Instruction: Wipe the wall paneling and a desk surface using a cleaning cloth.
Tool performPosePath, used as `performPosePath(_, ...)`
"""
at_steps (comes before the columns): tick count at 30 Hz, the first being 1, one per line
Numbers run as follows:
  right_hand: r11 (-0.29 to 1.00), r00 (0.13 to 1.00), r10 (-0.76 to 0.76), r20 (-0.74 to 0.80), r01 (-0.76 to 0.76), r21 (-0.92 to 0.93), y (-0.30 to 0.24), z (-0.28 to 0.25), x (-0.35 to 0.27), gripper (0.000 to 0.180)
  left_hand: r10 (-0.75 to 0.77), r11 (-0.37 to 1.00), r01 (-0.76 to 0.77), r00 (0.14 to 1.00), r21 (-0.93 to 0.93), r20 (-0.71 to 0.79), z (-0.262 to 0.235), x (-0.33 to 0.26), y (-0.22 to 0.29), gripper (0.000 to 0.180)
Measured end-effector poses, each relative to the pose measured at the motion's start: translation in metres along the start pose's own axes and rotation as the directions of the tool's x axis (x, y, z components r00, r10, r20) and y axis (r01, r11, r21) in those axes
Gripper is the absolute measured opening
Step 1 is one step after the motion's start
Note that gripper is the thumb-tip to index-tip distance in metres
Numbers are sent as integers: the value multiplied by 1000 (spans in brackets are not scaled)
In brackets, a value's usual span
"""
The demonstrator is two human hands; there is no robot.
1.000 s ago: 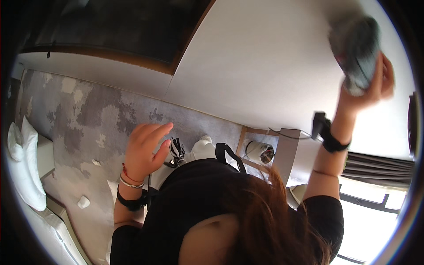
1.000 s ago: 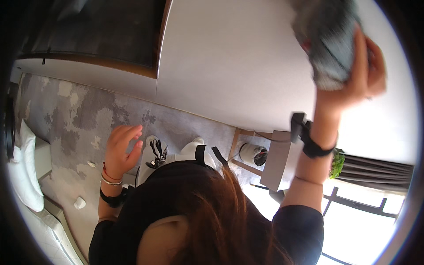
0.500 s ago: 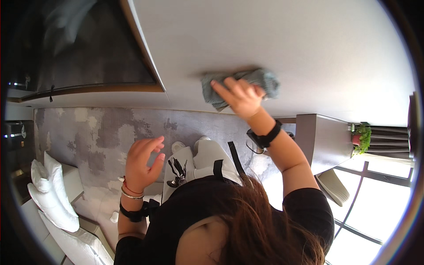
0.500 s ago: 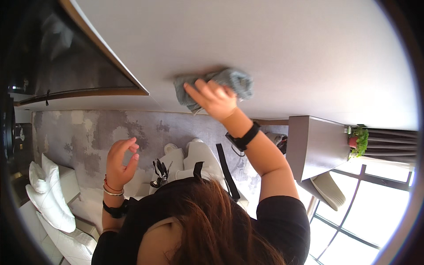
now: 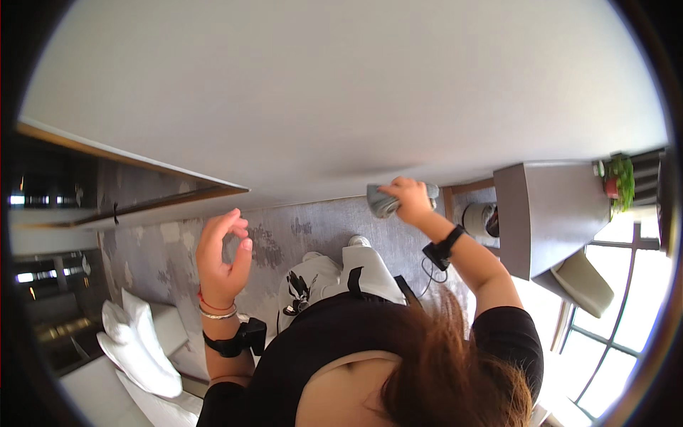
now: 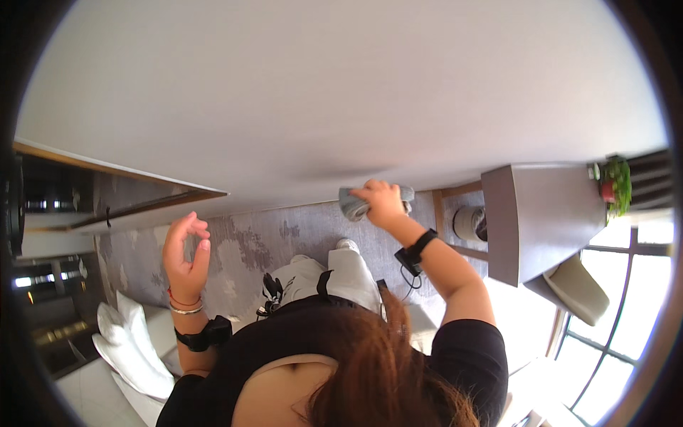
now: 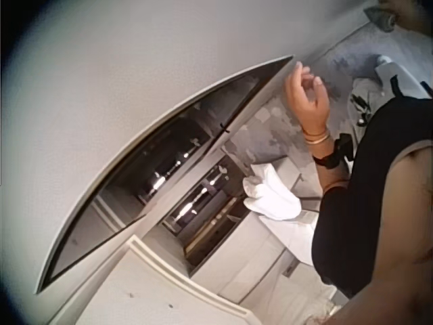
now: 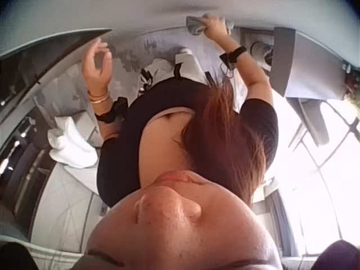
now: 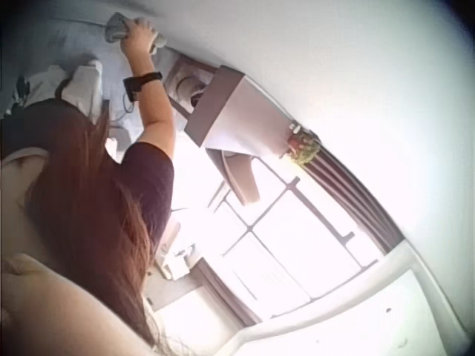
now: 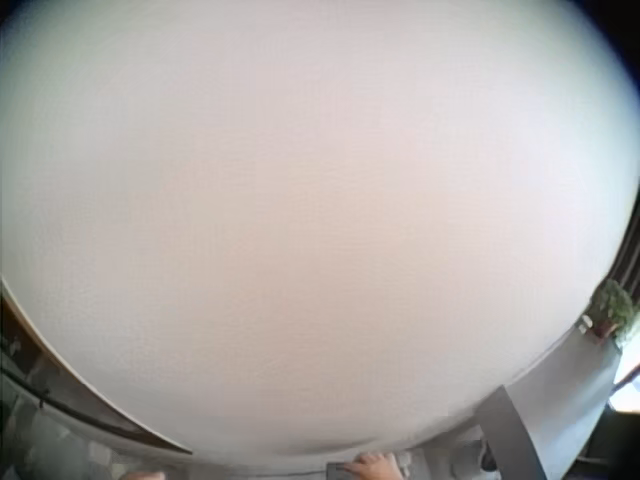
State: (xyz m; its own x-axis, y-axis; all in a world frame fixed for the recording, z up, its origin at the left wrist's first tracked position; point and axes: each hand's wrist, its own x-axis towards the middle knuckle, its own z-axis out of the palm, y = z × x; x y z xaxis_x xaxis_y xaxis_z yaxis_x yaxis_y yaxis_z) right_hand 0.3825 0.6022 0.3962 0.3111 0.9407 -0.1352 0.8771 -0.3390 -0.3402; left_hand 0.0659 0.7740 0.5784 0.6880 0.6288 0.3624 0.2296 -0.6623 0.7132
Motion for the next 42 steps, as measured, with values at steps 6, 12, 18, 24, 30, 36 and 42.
performPosePath(6,832,698,221,-681,229,505,-35,-102,-38,39,303,948,-298,953,112,-25,13,48,-4,37)
performPosePath(12,974,67,-42,-997,226,-26,-153,-132,-15,45,651,746,-662,748,69,132,17,73,-15,34)
performPosePath(18,988,-195,-97,-976,-137,-70,-131,-92,73,29,691,714,-640,580,-283,431,18,64,-45,35)
performPosePath(24,986,-262,-32,-965,-164,12,-127,-83,77,31,518,852,-464,678,-244,521,-7,38,-81,36)
performPosePath(30,977,-183,66,-981,-189,101,-118,-13,88,26,379,922,-362,779,-135,500,-4,23,-83,36)
performPosePath(36,87,-206,976,73,672,735,-59,44,98,25,520,769,-625,732,132,440,35,40,-50,53)
performPosePath(42,749,-356,658,-664,215,627,-87,-89,65,49,698,482,-795,602,368,388,91,96,-8,57)
